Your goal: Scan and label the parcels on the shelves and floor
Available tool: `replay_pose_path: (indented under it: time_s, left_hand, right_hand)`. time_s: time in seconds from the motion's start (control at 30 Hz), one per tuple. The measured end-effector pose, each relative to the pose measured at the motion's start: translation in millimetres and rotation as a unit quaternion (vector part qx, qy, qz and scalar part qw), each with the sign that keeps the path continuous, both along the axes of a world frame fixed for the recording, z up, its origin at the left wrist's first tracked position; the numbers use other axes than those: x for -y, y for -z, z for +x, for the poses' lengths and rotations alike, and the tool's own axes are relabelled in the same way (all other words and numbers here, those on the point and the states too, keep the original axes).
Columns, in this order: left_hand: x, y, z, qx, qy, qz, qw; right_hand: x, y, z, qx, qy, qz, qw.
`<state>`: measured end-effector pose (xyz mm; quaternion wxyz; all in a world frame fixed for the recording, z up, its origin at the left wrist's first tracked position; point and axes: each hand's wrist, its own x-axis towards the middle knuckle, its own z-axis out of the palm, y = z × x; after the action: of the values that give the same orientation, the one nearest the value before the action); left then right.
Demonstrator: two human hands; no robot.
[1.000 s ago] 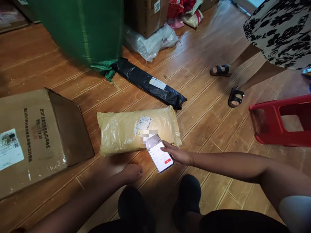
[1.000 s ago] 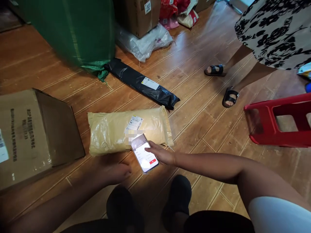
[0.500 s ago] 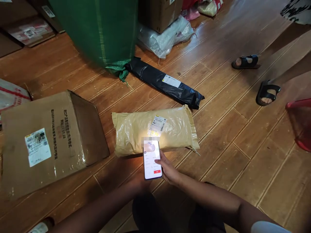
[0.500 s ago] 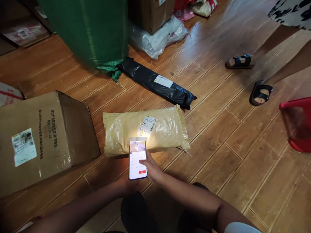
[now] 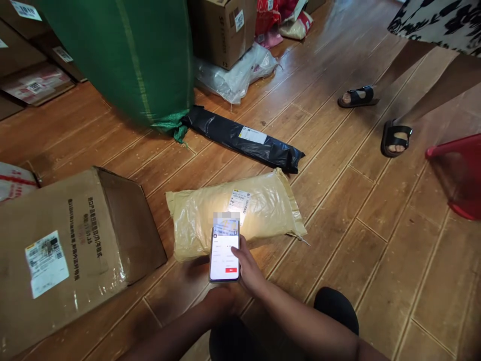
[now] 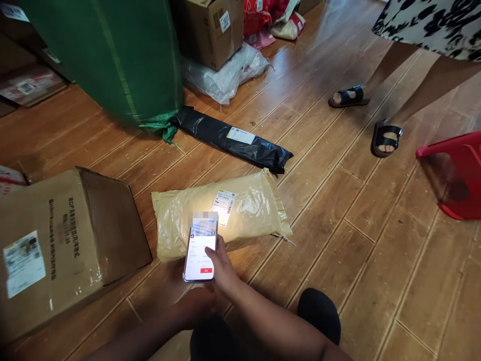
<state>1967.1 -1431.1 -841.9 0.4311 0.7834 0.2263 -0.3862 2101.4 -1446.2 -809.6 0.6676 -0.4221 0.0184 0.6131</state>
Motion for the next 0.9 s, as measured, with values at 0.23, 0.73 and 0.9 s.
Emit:
replay_pose_path:
  time_s: [0.23,0.73,0.9]
  left_hand:
    - [-4.2,-7.1,5.8,-0.004,0.094,0.024,0.995]
    - [-6.6,-10.0,5.5,-0.02,0.129,0.04,0.991]
    - [-6.7,-14.2,5.9,-0.035,0.133,0.048,0.989]
  right_hand:
    - [-7.3,-13.9,14.7,0.042,0.034,0.002,0.999]
    - [-7.9,-19.8,19.1,0.025,0.047,0.013,0.998]
    - [-8.2,-22.7,19.1,0.015,0.051,-0.003,0.999]
